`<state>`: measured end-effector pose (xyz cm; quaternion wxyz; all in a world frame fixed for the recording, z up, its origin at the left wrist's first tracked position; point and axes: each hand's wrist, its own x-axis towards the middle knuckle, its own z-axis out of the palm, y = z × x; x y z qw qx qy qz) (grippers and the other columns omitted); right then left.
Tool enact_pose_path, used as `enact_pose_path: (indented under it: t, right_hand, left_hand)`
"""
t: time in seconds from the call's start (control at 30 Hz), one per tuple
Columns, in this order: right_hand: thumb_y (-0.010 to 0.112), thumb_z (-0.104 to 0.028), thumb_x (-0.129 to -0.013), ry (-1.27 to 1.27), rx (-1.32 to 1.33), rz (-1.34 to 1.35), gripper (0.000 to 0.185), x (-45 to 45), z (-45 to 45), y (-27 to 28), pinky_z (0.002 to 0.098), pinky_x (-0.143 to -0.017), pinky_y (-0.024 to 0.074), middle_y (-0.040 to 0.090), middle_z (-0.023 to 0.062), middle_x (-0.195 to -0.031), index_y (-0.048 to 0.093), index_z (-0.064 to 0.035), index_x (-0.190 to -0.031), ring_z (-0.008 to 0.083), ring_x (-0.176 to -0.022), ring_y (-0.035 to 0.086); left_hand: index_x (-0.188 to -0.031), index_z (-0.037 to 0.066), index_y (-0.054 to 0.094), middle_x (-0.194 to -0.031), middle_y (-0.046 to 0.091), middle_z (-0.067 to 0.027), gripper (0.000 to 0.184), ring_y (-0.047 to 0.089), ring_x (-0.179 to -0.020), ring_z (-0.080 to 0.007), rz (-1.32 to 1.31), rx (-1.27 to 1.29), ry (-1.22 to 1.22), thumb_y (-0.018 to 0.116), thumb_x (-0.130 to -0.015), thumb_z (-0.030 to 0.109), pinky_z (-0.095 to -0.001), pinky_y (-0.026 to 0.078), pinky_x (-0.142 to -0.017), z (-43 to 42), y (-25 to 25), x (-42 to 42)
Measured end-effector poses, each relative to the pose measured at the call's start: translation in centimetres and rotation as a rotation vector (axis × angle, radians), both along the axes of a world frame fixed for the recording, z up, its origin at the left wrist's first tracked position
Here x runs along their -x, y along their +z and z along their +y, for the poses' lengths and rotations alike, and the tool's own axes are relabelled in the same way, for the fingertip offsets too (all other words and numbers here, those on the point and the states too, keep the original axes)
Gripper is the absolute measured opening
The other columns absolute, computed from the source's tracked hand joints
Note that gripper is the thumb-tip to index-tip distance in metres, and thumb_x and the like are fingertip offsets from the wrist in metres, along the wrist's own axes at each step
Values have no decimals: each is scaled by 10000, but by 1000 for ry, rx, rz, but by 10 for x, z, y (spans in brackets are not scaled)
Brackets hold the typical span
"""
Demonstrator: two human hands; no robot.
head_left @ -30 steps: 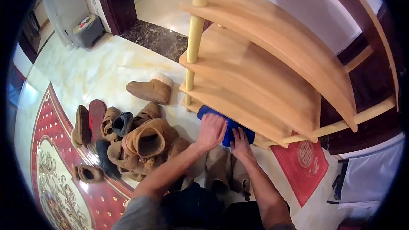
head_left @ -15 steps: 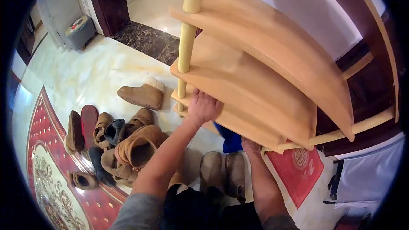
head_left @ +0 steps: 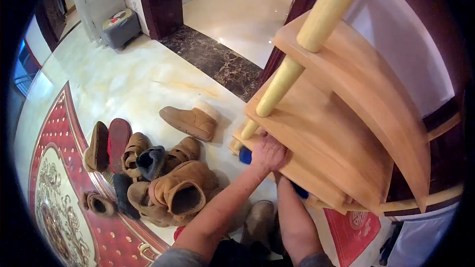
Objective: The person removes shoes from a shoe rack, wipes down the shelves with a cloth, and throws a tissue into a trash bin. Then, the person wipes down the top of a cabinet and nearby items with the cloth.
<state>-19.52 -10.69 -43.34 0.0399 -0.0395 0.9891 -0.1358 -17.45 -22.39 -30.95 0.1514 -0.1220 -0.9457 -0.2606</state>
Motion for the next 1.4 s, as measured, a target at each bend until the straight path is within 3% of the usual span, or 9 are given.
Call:
enact_pose_path:
  t: [0.1,0.3,0.47,0.7,0.9,1.07,1.13,1.17,1.4]
  right_hand:
    - [579,-349,-892,250,-39,-73,587,-12,-31,1,528,-1118,284,346,132,-1515,425,-160,-1426,358,-1398,298]
    - [596,-319,-880,423,-45,-149,604,-75,25,37,539,-1119,272,331,129,-1523,410,-168,-1435,366,-1407,278]
    - [606,-40,-803,63,-29,-114,571,-148,137,31,425,-1076,377,444,154,-1422,502,-150,-1353,365,-1319,397]
    - [687,-214,-824,-2,295,-751,593,-225,243,148,348,-1031,407,568,151,-1307,489,-67,-1363,261,-1208,533]
    - [677,-302,-841,-802,394,-276,686,-256,346,102,397,-1071,376,501,235,-1378,421,6,-1399,341,-1275,488]
    - [633,-383,-868,-613,561,97,658,-207,327,79,443,-1001,430,582,264,-1260,443,10,-1361,410,-1181,547]
    - [656,-333,-843,-458,269,-290,669,-185,308,44,446,-1027,421,572,257,-1275,426,-1,-1375,421,-1186,539]
    - [668,-316,-825,-67,19,204,650,-195,288,31,468,-1028,418,568,261,-1268,448,-15,-1358,431,-1187,528]
    - [700,-205,-796,30,51,-444,436,-239,315,62,419,-968,463,622,222,-1188,626,-77,-1206,359,-1110,595]
  left_hand:
    - [-1024,43,672,-1066,668,-153,383,567,-1118,-282,-356,48,-99,476,-868,332,-438,301,-1057,-15,38,-4]
    - [-1032,65,690,-1118,653,-138,402,527,-1163,-299,-196,79,-57,494,-867,375,-480,262,-1084,-11,22,-1]
    - [-1136,72,644,-1185,615,-148,434,497,-1194,-316,20,88,-23,499,-893,401,-493,251,-1105,-7,-4,5]
    - [-1326,31,493,-1401,437,-236,512,365,-1325,-408,226,142,-15,524,-900,314,-508,225,-1139,11,-16,-38]
    - [-1396,-4,415,-1480,342,-250,626,264,-1405,-394,82,325,-418,549,-903,356,-504,176,-1171,76,29,-92]
    - [-1462,-27,291,-1530,269,-234,837,226,-1433,-375,-20,456,-534,611,-858,457,-484,170,-1178,125,29,-109]
    - [-1480,-32,241,-1543,243,-229,919,211,-1442,-369,-108,573,-523,634,-834,490,-475,171,-1179,128,37,-114]
    - [-1487,-37,214,-1556,212,-228,966,196,-1450,-364,-133,550,-520,656,-814,497,-469,175,-1179,129,35,-113]
    - [-1489,-38,195,-1558,200,-235,1005,199,-1449,-368,-181,574,-514,680,-785,490,-473,183,-1176,134,37,-112]
